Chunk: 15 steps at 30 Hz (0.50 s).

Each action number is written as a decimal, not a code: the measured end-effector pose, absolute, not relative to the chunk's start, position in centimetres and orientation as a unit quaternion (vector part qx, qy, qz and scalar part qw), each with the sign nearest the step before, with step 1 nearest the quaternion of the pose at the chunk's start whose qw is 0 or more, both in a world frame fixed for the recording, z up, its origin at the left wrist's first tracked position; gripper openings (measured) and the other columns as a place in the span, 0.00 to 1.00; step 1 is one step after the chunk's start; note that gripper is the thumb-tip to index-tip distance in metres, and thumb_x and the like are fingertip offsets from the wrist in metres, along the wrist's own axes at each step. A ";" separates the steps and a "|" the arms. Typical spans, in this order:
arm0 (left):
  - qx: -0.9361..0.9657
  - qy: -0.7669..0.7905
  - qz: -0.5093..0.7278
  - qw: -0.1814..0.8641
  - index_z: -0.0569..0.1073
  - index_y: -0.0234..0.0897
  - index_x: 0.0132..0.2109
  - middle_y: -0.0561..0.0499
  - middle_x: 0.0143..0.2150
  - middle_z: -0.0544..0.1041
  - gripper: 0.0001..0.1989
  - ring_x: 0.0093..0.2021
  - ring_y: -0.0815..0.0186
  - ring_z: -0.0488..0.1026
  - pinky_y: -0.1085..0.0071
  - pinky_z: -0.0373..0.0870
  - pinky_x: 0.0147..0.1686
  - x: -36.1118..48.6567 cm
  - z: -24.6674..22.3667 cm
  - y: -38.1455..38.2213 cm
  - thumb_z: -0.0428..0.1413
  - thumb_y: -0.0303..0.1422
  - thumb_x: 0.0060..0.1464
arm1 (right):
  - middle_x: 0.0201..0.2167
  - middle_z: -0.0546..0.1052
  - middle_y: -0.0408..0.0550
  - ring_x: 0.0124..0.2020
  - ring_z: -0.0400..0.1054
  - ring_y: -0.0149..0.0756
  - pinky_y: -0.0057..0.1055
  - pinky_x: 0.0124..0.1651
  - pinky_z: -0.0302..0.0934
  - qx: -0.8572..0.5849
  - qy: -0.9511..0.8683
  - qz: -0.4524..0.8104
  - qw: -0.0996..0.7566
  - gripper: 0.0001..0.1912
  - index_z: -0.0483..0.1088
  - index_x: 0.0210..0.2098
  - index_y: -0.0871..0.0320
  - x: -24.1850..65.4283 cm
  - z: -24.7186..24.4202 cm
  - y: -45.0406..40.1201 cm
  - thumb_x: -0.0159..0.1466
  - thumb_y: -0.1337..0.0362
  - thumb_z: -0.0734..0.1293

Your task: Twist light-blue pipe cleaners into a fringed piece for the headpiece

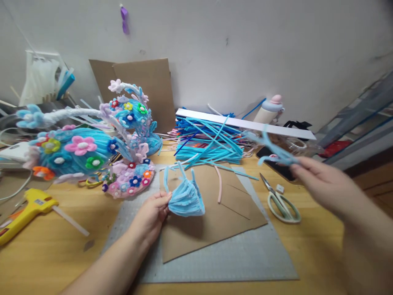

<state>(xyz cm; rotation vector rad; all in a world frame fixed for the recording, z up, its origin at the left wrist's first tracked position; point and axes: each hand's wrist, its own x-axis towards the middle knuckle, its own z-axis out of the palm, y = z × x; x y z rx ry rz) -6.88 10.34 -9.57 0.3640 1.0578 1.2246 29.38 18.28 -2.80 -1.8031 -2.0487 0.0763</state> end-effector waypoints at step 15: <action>0.349 0.486 0.605 0.525 0.71 0.33 0.23 0.48 0.32 0.76 0.07 0.35 0.64 0.70 0.72 0.64 0.37 -6.5 -8.6 9.3 0.63 0.30 0.37 | 0.47 0.68 0.50 0.49 0.62 0.39 0.35 0.49 0.58 -0.348 -0.810 0.353 0.314 0.16 0.65 0.48 0.53 14.7 -6.1 14.1 0.60 0.63 0.61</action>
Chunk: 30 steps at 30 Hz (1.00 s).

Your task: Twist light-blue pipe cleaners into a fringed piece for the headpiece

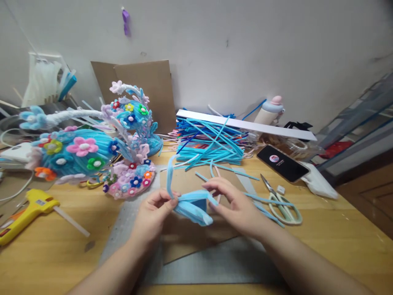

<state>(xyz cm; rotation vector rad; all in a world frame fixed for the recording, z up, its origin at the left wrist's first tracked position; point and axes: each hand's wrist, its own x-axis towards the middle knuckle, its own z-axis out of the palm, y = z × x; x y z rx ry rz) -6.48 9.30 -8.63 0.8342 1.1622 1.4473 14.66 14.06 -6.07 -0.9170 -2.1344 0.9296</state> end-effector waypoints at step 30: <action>0.502 0.604 0.555 0.275 0.70 0.37 0.22 0.54 0.25 0.69 0.05 0.28 0.68 0.64 0.76 0.59 0.31 -5.0 -8.2 7.5 0.59 0.28 0.42 | 0.25 0.73 0.43 0.25 0.71 0.33 0.28 0.24 0.66 -0.388 -0.450 0.704 0.389 0.17 0.64 0.37 0.59 11.0 -9.5 10.4 0.54 0.54 0.66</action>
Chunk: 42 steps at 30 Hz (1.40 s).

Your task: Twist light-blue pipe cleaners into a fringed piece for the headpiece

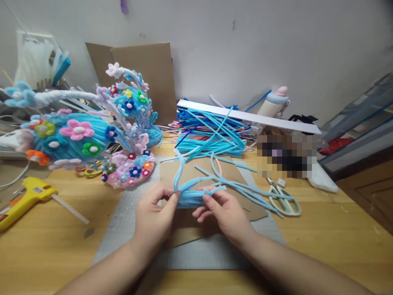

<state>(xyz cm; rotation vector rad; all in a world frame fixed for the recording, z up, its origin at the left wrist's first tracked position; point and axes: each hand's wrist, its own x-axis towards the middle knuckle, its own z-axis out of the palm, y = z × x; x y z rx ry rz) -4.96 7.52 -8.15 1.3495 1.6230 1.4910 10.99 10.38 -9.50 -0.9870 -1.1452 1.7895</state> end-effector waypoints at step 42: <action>0.291 0.510 0.622 0.519 0.62 0.35 0.25 0.58 0.21 0.67 0.10 0.22 0.75 0.63 0.80 0.60 0.24 -4.5 -9.9 9.0 0.57 0.32 0.45 | 0.43 0.74 0.51 0.46 0.66 0.38 0.38 0.51 0.56 -0.230 -0.289 0.872 0.320 0.15 0.69 0.44 0.59 10.7 -10.3 10.2 0.62 0.60 0.59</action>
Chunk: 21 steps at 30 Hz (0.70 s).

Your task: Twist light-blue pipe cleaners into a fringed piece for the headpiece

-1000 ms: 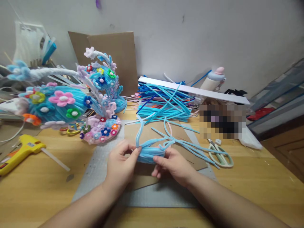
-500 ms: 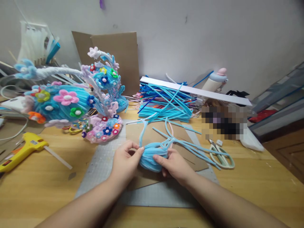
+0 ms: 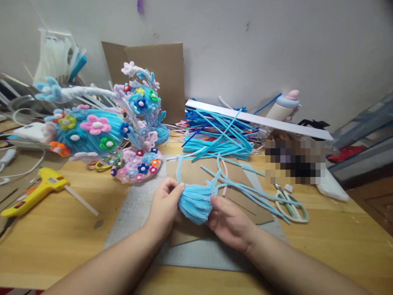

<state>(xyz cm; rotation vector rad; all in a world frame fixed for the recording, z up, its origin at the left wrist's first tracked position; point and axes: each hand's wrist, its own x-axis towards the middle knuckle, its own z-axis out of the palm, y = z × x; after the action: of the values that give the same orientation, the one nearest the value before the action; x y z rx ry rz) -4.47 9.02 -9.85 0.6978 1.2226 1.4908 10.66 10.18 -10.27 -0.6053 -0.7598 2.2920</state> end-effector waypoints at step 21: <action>0.231 0.340 0.681 0.606 0.62 0.35 0.28 0.52 0.30 0.75 0.07 0.38 0.63 0.73 0.64 0.69 0.40 -3.2 -9.1 8.7 0.55 0.27 0.49 | 0.35 0.73 0.48 0.38 0.65 0.38 0.38 0.46 0.59 -0.331 -0.508 0.688 0.399 0.12 0.70 0.39 0.55 9.2 -9.2 9.1 0.55 0.60 0.66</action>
<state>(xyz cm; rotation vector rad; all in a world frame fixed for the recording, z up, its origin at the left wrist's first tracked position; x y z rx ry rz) -3.19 8.67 -9.07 0.5352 0.7869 1.5755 9.16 9.10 -9.17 -0.8379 -1.2846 1.7410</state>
